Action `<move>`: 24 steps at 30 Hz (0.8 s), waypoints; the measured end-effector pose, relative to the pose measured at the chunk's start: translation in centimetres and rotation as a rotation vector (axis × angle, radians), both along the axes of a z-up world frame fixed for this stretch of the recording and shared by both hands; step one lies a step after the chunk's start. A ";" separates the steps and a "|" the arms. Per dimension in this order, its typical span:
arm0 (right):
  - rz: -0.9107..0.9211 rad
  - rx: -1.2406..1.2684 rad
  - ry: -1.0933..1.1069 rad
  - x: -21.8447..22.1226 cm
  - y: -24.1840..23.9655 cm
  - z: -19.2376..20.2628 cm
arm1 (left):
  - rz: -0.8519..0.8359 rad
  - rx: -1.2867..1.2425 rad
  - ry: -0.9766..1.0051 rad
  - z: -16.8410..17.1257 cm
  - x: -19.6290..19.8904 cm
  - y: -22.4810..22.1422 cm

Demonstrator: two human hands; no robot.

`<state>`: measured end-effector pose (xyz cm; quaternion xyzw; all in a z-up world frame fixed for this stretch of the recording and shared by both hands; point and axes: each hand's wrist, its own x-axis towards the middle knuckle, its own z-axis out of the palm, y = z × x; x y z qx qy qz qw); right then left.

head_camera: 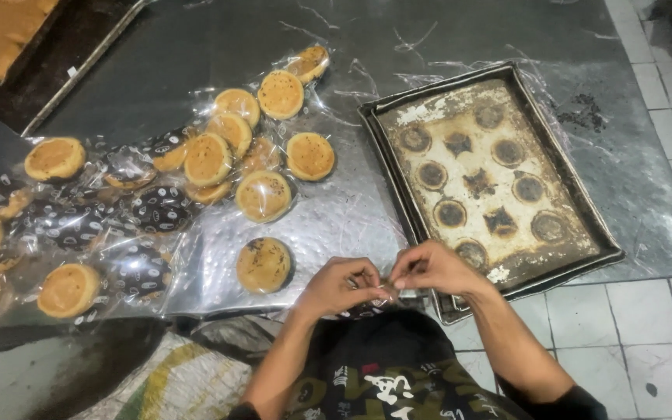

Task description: Packaging individual donuts into plastic bags and arranging them neatly on a metal tray.

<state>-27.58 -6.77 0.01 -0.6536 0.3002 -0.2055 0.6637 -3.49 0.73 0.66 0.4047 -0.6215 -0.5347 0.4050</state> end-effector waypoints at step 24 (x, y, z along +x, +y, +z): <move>0.832 0.880 -1.458 -10.7 -4.4 -4.2 | 0.764 -0.184 0.179 -0.9 8.8 0.4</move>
